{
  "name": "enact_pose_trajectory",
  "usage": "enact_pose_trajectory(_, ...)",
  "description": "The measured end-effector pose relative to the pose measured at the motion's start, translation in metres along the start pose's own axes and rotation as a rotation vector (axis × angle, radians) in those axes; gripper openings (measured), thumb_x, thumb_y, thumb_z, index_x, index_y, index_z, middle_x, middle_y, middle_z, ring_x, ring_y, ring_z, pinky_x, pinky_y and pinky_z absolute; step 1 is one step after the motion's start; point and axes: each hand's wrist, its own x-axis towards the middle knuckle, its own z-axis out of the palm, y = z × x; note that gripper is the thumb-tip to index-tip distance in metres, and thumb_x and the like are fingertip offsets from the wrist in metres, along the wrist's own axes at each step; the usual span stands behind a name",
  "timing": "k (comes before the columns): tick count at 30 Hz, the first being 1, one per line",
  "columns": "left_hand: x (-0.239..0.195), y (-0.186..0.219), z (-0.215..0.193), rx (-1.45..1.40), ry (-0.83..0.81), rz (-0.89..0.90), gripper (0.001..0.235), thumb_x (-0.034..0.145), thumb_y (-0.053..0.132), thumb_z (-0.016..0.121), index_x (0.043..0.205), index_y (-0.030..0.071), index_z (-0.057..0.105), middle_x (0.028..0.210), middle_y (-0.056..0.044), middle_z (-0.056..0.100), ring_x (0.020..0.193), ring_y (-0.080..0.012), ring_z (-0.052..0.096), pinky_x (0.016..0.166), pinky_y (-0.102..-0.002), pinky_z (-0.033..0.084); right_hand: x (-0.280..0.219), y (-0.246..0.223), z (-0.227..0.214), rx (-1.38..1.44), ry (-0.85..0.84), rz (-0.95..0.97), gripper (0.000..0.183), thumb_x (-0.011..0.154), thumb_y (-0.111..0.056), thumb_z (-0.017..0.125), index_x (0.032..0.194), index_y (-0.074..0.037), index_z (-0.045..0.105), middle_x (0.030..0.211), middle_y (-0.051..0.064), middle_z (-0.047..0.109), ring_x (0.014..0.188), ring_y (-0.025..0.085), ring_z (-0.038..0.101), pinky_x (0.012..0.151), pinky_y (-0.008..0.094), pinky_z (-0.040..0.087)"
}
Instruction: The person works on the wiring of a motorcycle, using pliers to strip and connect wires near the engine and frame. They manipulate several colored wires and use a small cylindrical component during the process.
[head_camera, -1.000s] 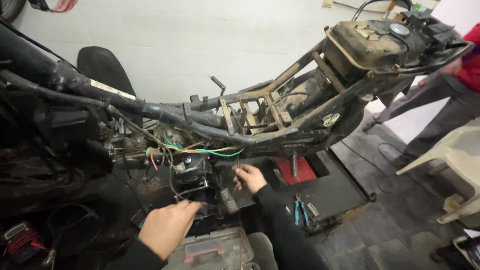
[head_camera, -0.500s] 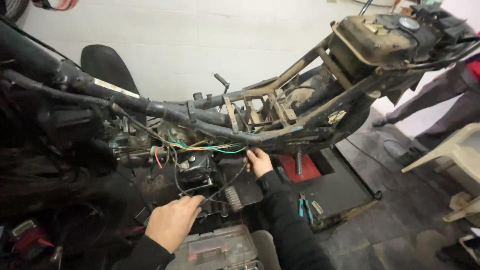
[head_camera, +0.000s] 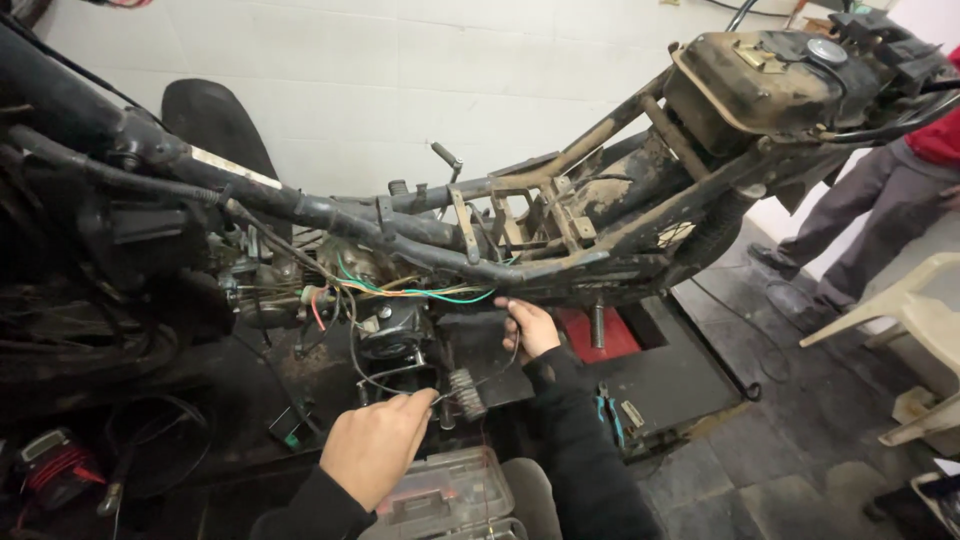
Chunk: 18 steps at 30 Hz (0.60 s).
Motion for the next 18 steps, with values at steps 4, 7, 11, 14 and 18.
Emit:
enact_pose_trajectory(4,-0.001,0.008,-0.008,0.007,-0.016,0.007,0.025,0.093,0.027,0.062,0.115,0.016,0.068,0.083,-0.004,0.073,0.068,-0.0248,0.072,0.054,-0.04,0.056,0.003,0.008,-0.01,0.041,-0.076,0.048,0.03,0.103,-0.024,0.054,0.123,-0.005,0.066,0.066,-0.003,0.049,0.053,0.009,0.044,0.05,0.028,0.043)
enact_pose_trajectory(7,0.001,0.007,-0.008,-0.008,0.007,0.021,0.021,0.092,0.026,0.063,0.108,0.014,0.068,0.078,-0.004,0.073,0.068,-0.0245,0.073,0.054,-0.04,0.056,0.011,0.004,-0.009,-0.005,-0.049,0.018,0.031,0.103,-0.023,0.055,0.125,-0.003,0.065,0.066,-0.004,0.049,0.055,0.008,0.045,0.051,0.028,0.042)
enact_pose_trajectory(11,0.011,0.001,0.002,0.01,0.06,-0.012,0.023,0.092,0.028,0.063,0.111,0.015,0.069,0.08,-0.005,0.072,0.069,-0.0267,0.072,0.054,-0.042,0.055,0.06,0.029,-0.025,0.122,0.02,-0.128,0.024,0.106,-0.023,0.059,0.116,-0.001,0.061,0.072,0.001,0.056,0.055,0.01,0.045,0.054,0.03,0.045)
enact_pose_trajectory(14,0.017,-0.013,0.014,0.049,0.038,-0.084,0.02,0.092,0.031,0.063,0.104,0.016,0.069,0.078,-0.006,0.073,0.071,-0.0297,0.072,0.056,-0.045,0.055,0.076,0.041,-0.018,0.18,0.093,-0.175,0.019,0.104,-0.023,0.06,0.111,-0.006,0.059,0.08,0.004,0.063,0.057,0.012,0.047,0.058,0.032,0.048)
enact_pose_trajectory(18,0.024,-0.037,0.033,0.127,-0.01,-0.138,0.022,0.096,0.035,0.06,0.089,0.014,0.064,0.077,-0.01,0.072,0.071,-0.0339,0.072,0.06,-0.047,0.056,0.042,0.029,0.012,0.417,0.191,-0.2,0.021,0.101,-0.031,0.058,0.111,-0.012,0.06,0.088,0.001,0.067,0.06,0.012,0.053,0.056,0.032,0.047)
